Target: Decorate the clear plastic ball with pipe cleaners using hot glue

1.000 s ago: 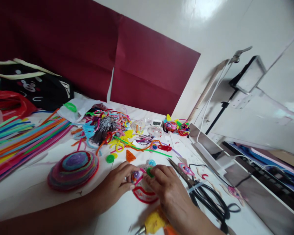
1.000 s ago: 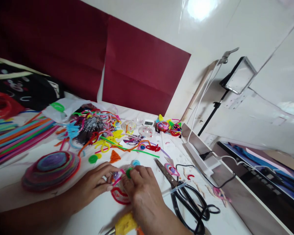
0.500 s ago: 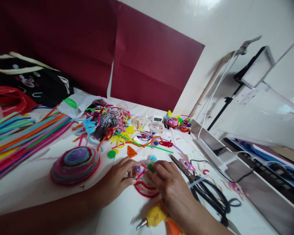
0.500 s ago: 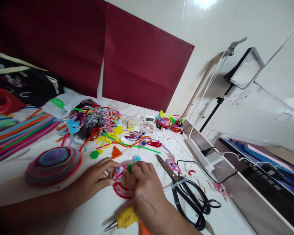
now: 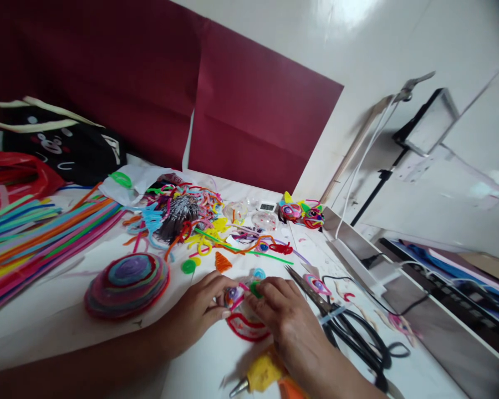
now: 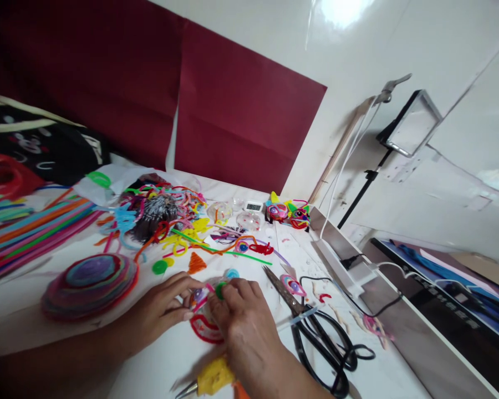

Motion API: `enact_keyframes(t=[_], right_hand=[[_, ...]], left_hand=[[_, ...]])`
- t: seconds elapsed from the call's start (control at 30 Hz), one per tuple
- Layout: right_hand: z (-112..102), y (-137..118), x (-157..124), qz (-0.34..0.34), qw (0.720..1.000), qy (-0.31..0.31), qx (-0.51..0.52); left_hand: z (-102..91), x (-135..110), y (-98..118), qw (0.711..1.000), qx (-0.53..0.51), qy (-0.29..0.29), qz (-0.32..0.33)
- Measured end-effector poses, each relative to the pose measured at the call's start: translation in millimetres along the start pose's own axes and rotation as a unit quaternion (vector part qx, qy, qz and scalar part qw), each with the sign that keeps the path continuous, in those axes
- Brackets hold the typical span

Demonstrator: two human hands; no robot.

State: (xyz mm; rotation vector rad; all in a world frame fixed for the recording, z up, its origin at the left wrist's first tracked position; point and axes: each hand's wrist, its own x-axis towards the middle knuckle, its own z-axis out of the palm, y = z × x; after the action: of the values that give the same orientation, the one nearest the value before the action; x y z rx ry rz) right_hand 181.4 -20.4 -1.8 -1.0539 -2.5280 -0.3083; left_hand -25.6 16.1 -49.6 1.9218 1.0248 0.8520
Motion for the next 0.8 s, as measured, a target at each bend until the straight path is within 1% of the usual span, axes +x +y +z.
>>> enact_keyframes(t=[0.23, 0.5, 0.8], right_hand=[[1.5, 1.5, -1.0, -0.002, 1.000, 0.000, 0.000], [3.0, 1.5, 0.4, -0.003, 1.000, 0.009, 0.008], [-0.1, 0.6, -0.1, 0.003, 1.000, -0.018, 0.002]], left_hand=[[1.5, 0.0, -1.0, 1.000, -0.010, 0.001, -0.006], [-0.5, -1.0, 5.2, 1.000, -0.010, -0.003, -0.009], [-0.1, -2.0, 0.7, 1.000, 0.007, 0.000, 0.002]])
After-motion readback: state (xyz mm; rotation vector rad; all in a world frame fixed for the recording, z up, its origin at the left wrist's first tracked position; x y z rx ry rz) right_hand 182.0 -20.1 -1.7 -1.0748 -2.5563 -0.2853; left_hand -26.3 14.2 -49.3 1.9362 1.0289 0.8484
